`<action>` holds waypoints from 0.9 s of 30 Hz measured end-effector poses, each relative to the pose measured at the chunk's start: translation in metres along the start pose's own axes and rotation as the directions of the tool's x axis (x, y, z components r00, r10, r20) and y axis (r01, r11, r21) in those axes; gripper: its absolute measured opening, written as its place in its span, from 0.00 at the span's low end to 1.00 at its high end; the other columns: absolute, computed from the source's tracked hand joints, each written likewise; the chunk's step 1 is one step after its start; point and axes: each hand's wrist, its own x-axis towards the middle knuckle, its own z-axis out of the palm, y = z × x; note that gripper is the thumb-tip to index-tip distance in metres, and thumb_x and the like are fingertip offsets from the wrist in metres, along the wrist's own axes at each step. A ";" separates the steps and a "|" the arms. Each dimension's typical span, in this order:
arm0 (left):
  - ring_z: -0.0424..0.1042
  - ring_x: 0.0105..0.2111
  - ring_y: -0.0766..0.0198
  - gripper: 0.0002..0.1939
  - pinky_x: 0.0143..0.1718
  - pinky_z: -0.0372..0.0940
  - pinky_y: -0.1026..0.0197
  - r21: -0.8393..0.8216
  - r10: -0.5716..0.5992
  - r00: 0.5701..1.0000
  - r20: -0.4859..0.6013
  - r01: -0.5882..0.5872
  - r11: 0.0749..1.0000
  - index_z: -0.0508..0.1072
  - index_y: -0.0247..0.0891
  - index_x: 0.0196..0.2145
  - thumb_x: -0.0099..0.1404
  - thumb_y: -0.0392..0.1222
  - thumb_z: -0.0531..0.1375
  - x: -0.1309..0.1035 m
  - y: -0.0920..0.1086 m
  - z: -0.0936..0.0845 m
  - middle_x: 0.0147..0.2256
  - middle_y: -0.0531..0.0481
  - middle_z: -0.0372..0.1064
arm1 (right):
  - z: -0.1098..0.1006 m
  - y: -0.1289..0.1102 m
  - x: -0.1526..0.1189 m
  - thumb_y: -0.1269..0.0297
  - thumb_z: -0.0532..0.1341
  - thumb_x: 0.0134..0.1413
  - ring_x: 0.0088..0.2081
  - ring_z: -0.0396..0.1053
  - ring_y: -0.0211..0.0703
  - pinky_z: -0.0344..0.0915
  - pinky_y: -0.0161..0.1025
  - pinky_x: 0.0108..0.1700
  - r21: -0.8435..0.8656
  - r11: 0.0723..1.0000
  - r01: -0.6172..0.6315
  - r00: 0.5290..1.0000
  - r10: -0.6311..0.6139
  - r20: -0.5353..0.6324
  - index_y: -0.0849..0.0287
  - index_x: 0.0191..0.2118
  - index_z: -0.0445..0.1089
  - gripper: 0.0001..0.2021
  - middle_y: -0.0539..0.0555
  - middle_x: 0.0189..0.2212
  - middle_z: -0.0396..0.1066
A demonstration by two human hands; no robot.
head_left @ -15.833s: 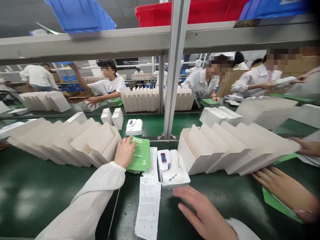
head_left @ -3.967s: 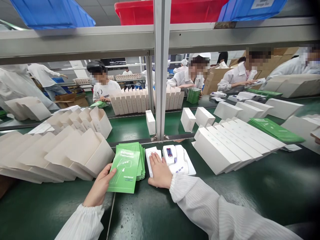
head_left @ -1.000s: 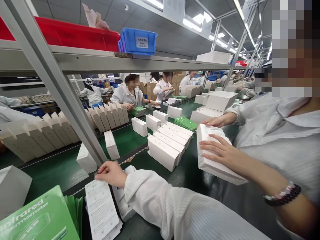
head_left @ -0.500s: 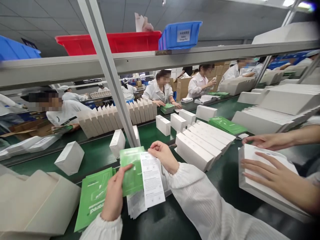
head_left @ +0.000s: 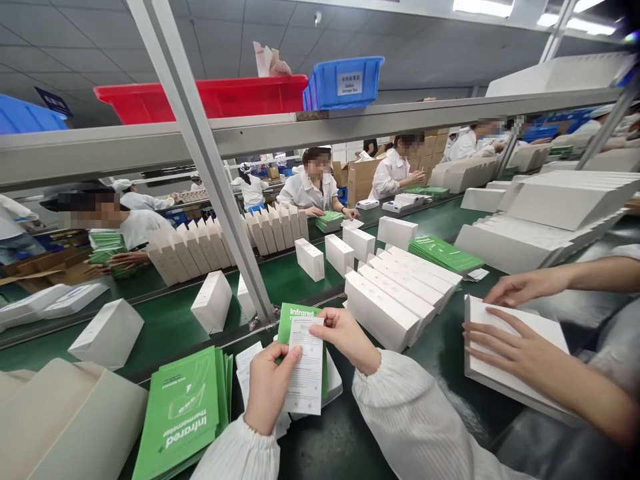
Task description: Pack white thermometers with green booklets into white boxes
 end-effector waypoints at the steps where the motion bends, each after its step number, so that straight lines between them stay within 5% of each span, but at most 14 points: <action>1: 0.62 0.25 0.63 0.14 0.26 0.56 0.62 -0.018 -0.015 1.000 0.003 0.015 1.000 0.68 0.36 0.19 0.52 0.50 0.59 -0.001 0.001 0.000 0.22 0.51 0.65 | 0.000 -0.001 0.000 0.60 0.67 0.35 0.23 0.64 0.35 0.60 0.34 0.27 0.000 1.000 0.002 1.000 -0.002 -0.007 0.62 0.22 0.66 0.12 0.48 0.20 0.67; 10: 0.67 0.30 0.64 0.17 0.31 0.60 0.62 -0.275 -0.021 0.985 0.170 0.068 0.959 0.73 0.35 0.34 0.59 0.51 0.52 -0.005 0.007 0.005 0.29 0.49 0.71 | -0.017 -0.004 0.002 0.58 0.64 0.40 0.25 0.65 0.36 0.60 0.35 0.30 0.009 1.000 0.008 1.000 -0.008 -0.024 0.62 0.26 0.68 0.12 0.49 0.22 0.69; 15: 0.69 0.34 0.62 0.16 0.35 0.61 0.62 -0.390 -0.031 0.990 0.137 0.082 0.917 0.73 0.34 0.38 0.59 0.48 0.54 -0.008 0.009 0.006 0.33 0.47 0.73 | -0.023 -0.006 -0.003 0.59 0.64 0.40 0.23 0.64 0.35 0.60 0.35 0.28 -0.016 0.999 0.031 0.997 -0.032 -0.076 0.60 0.22 0.62 0.12 0.48 0.20 0.68; 23: 0.71 0.37 0.56 0.17 0.40 0.64 0.56 -0.405 -0.090 0.989 0.119 0.131 0.905 0.71 0.36 0.40 0.54 0.46 0.60 -0.025 -0.015 0.004 0.38 0.46 0.73 | 0.014 0.008 -0.002 0.62 0.62 0.42 0.26 0.62 0.37 0.61 0.36 0.30 -0.352 0.929 0.118 0.988 -0.147 -0.055 0.60 0.22 0.65 0.08 0.49 0.22 0.64; 27: 0.67 0.45 0.57 0.17 0.46 0.61 0.56 -0.425 -0.103 0.995 -0.016 0.086 0.901 0.67 0.40 0.43 0.55 0.45 0.59 -0.031 -0.021 -0.003 0.45 0.46 0.69 | 0.033 0.022 -0.010 0.63 0.64 0.38 0.41 0.63 0.44 0.62 0.43 0.44 -0.375 0.913 0.158 0.958 -0.235 -0.167 0.57 0.37 0.66 0.15 0.53 0.38 0.65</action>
